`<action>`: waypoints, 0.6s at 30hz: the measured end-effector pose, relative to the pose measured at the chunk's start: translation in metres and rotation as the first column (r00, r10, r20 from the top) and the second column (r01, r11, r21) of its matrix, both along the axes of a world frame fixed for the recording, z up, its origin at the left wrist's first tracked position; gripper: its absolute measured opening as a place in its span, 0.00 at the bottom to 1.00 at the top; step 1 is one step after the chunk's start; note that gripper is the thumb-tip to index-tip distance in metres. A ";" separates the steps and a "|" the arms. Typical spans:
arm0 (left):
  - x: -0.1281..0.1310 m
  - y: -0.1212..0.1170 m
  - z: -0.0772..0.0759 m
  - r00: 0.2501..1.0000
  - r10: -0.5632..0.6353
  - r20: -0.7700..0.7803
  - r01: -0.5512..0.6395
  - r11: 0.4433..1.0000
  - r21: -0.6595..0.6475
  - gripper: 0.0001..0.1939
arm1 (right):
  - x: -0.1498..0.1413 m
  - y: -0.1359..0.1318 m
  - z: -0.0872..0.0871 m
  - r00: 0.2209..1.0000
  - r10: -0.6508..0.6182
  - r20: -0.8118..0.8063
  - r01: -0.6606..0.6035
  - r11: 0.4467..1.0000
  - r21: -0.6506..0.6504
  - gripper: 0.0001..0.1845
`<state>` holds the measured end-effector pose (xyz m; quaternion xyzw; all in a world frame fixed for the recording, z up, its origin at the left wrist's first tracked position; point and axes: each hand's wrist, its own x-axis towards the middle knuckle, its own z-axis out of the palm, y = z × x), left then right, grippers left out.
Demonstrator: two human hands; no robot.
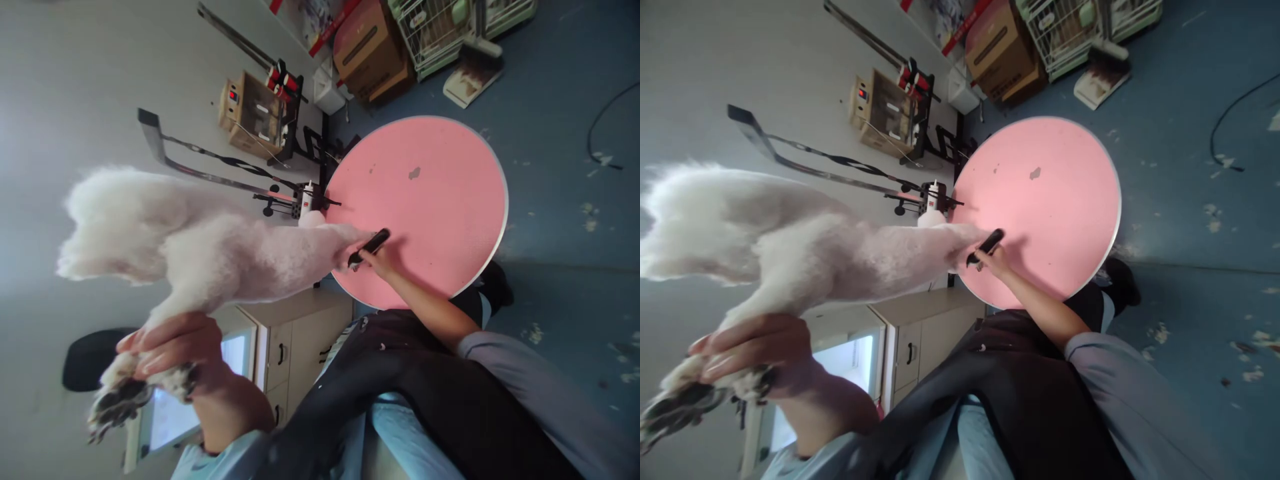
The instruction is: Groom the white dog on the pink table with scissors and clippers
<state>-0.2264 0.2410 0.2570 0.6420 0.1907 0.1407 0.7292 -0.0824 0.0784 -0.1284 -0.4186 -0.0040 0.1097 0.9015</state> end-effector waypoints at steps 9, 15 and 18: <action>0.016 -0.076 -0.005 0.977 -0.040 0.208 0.146 0.837 -0.528 0.20 | -0.042 0.005 0.036 0.981 0.192 -0.009 -0.183 0.947 0.263 0.24; 0.004 -0.078 -0.023 0.894 -0.256 0.367 0.446 0.580 -0.682 0.08 | -0.065 -0.014 0.027 0.998 -0.039 -0.041 0.045 0.986 0.158 0.18; 0.003 -0.073 -0.032 0.830 -0.308 0.466 0.556 0.375 -0.742 0.13 | -0.060 -0.018 0.034 0.963 -0.263 0.063 0.249 0.952 0.177 0.16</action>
